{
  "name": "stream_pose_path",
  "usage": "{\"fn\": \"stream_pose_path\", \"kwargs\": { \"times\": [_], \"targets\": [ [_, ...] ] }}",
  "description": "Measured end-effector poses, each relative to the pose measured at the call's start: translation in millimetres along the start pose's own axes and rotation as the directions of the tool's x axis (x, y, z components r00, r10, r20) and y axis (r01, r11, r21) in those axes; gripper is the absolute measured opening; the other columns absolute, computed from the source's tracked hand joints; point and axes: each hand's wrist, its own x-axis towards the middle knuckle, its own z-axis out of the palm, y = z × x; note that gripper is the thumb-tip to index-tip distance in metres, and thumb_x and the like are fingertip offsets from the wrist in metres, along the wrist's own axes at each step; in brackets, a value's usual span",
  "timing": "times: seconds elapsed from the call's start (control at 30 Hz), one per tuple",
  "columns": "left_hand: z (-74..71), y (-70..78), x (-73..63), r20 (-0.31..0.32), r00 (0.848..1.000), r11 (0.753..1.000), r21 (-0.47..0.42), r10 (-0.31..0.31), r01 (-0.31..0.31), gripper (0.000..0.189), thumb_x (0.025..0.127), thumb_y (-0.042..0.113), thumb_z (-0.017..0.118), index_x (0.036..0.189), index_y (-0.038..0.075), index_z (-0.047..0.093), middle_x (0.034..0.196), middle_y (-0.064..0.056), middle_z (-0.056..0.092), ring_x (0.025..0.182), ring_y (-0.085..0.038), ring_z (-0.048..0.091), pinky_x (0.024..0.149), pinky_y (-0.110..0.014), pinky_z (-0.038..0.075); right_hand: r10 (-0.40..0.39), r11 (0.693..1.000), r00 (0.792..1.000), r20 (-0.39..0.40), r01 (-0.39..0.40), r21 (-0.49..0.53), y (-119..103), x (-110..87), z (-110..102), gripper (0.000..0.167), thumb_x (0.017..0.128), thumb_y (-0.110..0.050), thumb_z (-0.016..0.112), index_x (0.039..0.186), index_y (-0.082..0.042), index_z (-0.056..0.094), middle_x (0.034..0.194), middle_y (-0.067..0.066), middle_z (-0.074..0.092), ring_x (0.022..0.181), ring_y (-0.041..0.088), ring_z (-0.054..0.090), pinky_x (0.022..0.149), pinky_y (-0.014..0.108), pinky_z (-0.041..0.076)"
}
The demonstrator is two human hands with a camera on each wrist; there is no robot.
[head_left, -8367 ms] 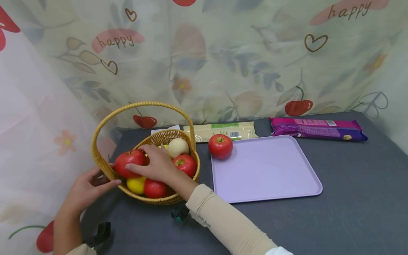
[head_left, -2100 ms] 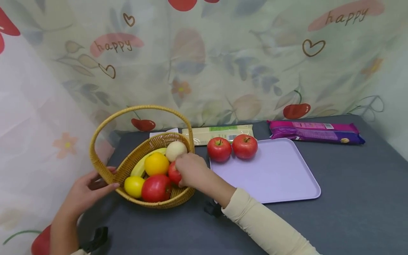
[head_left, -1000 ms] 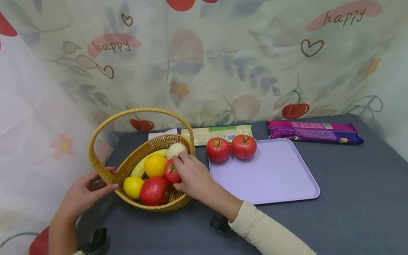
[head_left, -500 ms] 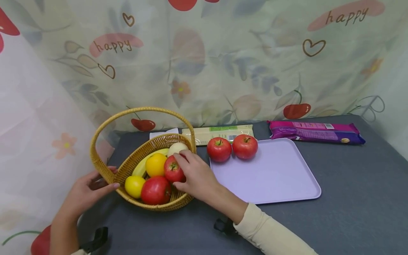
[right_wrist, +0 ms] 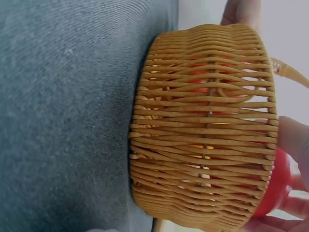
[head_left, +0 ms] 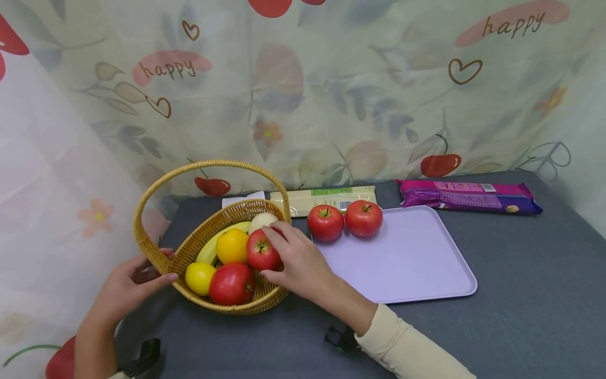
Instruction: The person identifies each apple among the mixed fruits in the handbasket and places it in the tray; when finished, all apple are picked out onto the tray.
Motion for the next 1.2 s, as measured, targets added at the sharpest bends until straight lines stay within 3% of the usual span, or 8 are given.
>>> {"fn": "stream_pose_path", "kwargs": {
  "times": [0.47,0.8,1.2],
  "targets": [
    [1.4,-0.9,-1.0,-0.012,1.0,1.0,-0.018,0.025,-0.025,0.053,0.091,0.016,0.077,0.136,-0.002,0.056,0.127,-0.025,0.061,0.096,-0.001,0.066,0.074,-0.021,0.057,0.04,0.988,0.999,0.003,-0.04,0.152,0.3,-3.4,-19.7,0.076,0.074,-0.032,0.09,0.138,-0.007,0.058,0.133,0.007,0.055,0.116,0.021,0.055,0.092,0.037,0.055],
    [2.1,-0.9,-1.8,-0.007,1.0,0.999,-0.021,0.026,-0.027,0.053,0.091,0.018,0.077,0.135,-0.002,0.057,0.124,-0.021,0.063,0.096,-0.002,0.067,0.074,-0.022,0.057,0.132,0.939,0.99,0.052,-0.142,0.313,-1.6,-9.0,-32.5,0.074,0.075,-0.031,0.089,0.139,-0.012,0.058,0.134,0.002,0.053,0.117,0.014,0.054,0.088,0.031,0.056],
    [1.6,-0.7,-1.1,-0.009,1.0,1.0,-0.011,0.009,-0.009,0.054,0.091,0.018,0.077,0.136,-0.003,0.056,0.127,-0.026,0.061,0.096,-0.003,0.067,0.074,-0.022,0.057,0.182,0.912,0.981,0.067,-0.194,0.362,4.9,-14.4,-48.8,0.074,0.075,-0.03,0.089,0.139,-0.013,0.059,0.135,-0.001,0.053,0.119,0.014,0.052,0.088,0.035,0.056]
  ]
}}
